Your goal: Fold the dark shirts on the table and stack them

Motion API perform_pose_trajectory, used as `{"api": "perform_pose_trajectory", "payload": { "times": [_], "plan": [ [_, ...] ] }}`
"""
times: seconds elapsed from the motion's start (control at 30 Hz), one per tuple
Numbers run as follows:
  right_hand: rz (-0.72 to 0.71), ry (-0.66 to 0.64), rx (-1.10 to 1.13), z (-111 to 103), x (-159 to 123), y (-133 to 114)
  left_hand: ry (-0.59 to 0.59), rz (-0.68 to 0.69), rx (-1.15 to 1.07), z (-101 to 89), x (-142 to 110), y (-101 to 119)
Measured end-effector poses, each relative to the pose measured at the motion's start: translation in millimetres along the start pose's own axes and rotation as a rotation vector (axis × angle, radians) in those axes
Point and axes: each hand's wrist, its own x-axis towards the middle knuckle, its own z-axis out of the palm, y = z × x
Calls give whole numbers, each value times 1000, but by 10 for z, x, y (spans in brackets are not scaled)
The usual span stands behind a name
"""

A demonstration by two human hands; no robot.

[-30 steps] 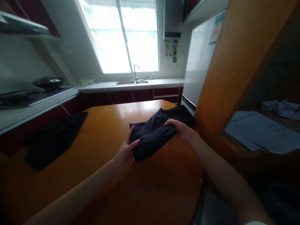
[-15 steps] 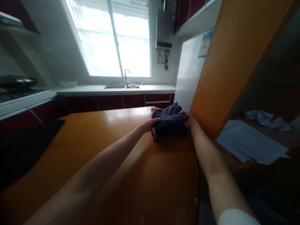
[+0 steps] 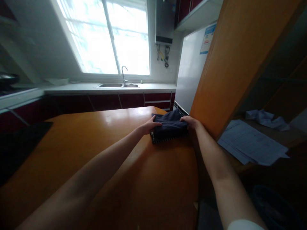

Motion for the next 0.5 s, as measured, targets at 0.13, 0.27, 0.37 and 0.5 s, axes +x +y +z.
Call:
{"api": "perform_pose_trajectory", "payload": {
  "times": [0.13,0.27,0.37,0.5],
  "plan": [
    [-11,105,-48,65,127,-77,21,-4,63,33,-39,36],
    [-41,279,-138,265,351,-163,36,31,98,57,-107,41],
    [-96,428,-239,365,489,-184,51,50,115,61,-132,20],
    [-133,510,-400,392,500,-159,76,46,159,27,-115,1]
  ]
}}
